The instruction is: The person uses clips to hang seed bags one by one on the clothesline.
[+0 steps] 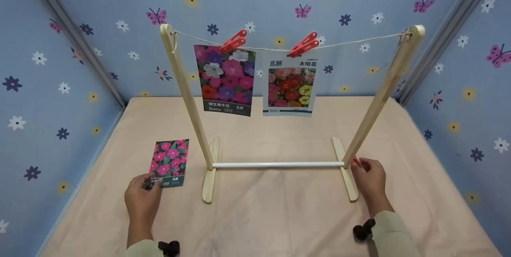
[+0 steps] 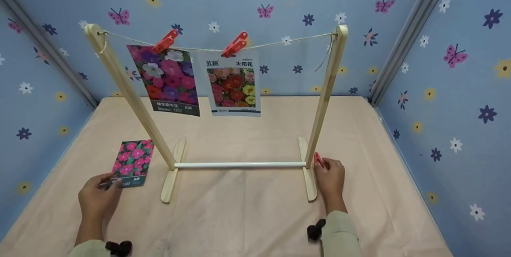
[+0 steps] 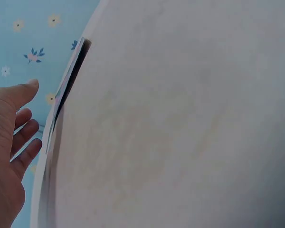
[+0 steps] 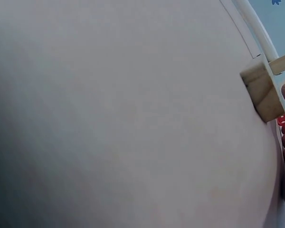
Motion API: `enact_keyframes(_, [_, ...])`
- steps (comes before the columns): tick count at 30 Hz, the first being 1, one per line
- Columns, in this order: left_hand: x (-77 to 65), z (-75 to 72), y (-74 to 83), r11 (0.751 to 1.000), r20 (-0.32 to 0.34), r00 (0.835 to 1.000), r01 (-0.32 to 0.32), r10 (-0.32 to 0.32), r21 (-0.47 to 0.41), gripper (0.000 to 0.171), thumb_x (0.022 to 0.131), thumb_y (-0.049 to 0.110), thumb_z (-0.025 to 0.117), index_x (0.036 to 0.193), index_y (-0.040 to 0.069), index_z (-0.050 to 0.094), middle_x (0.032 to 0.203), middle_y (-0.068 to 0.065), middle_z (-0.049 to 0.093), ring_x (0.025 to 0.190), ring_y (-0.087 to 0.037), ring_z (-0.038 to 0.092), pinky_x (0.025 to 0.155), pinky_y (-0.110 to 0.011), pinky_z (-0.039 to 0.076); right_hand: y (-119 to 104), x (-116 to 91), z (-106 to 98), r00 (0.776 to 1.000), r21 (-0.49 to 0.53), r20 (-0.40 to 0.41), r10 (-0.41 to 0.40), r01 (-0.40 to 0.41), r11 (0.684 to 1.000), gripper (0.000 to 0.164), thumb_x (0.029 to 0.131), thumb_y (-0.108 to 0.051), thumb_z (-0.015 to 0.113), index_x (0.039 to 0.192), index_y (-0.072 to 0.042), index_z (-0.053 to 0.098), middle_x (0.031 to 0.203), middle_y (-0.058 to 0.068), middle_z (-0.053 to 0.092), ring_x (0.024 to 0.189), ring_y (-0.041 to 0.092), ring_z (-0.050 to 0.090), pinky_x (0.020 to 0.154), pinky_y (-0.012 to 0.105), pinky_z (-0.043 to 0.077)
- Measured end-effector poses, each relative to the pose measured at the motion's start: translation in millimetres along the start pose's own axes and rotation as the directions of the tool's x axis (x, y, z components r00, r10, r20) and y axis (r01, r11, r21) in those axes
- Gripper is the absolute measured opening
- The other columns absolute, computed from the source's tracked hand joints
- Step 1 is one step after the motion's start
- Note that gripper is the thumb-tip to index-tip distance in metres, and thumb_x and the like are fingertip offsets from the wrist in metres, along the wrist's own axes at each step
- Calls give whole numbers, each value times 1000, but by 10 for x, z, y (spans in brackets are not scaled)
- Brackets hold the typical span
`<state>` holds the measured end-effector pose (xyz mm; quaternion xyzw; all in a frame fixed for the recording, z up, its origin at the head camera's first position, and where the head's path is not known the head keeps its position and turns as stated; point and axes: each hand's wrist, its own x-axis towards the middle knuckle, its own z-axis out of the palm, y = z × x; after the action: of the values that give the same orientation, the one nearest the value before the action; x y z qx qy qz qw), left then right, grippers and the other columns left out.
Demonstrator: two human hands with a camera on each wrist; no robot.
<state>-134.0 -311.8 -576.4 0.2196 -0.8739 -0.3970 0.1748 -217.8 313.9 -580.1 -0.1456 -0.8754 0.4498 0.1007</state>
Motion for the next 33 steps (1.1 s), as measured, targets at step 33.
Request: enact_keyframes(33, [107,88,-70,972,87,978,199,-189,-127,94,78,19,84,153,6,28,146,-19,40,135,-34,39,109,-43,38,11,-3,28,999,-62,-40,-28,25,998,34,89,-16,71,112,9,64,107,19,55,98,31,52,83,41,46])
